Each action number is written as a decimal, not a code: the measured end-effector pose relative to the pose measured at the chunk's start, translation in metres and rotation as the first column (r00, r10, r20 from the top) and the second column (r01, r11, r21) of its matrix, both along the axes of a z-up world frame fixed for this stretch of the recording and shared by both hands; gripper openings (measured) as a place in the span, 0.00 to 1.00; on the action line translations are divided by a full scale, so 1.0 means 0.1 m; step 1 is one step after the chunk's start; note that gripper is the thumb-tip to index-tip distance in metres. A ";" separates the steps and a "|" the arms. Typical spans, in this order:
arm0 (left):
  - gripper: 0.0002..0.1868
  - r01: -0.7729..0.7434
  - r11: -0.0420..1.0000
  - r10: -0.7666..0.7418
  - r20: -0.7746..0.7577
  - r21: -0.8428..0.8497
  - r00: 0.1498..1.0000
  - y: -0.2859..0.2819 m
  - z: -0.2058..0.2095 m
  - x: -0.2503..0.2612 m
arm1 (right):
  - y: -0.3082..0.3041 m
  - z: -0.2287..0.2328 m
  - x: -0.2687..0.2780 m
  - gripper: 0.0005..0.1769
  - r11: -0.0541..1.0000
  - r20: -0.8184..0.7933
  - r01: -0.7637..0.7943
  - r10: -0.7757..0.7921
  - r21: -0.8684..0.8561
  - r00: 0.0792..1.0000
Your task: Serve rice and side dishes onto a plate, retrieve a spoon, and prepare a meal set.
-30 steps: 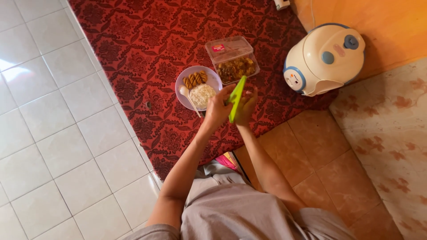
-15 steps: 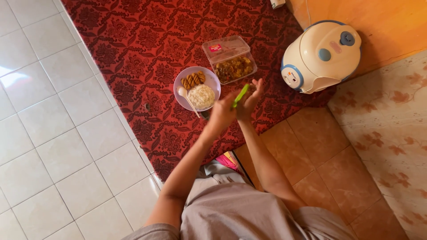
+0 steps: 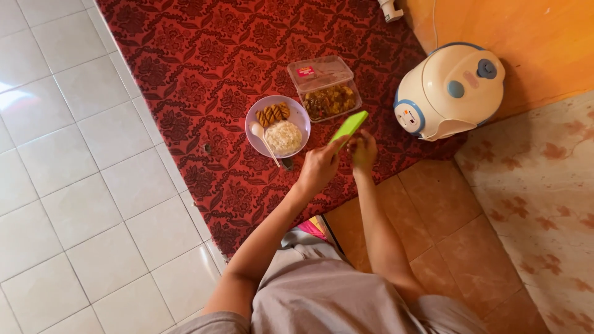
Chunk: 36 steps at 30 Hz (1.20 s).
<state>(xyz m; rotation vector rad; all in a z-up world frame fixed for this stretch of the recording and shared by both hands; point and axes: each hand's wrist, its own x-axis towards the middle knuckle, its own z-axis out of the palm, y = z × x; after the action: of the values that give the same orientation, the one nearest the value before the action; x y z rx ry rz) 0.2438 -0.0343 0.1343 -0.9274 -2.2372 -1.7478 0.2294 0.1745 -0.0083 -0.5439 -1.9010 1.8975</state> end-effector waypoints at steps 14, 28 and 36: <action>0.27 -0.025 0.976 -0.041 -0.297 -0.216 0.954 -0.05 -0.04 0.03 | -0.24 0.80 0.16 0.34 0.845 0.082 -0.112 0.181 -0.524 0.980; 0.18 -0.562 0.827 0.465 0.590 -0.022 0.661 -0.98 -0.93 -0.46 | -1.03 0.30 -0.33 0.34 0.842 0.157 -0.474 0.520 -0.258 0.839; 0.17 -0.772 0.617 0.609 0.530 0.150 0.590 -1.64 -0.87 -0.16 | -1.81 0.43 -0.40 0.22 0.787 -0.039 -0.610 0.609 -0.095 0.792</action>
<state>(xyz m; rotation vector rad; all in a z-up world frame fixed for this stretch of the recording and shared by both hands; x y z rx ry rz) 0.2273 -0.1983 0.0475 0.4726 -1.9153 -1.9225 0.1891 -0.0061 0.0346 0.0877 -2.1571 2.3865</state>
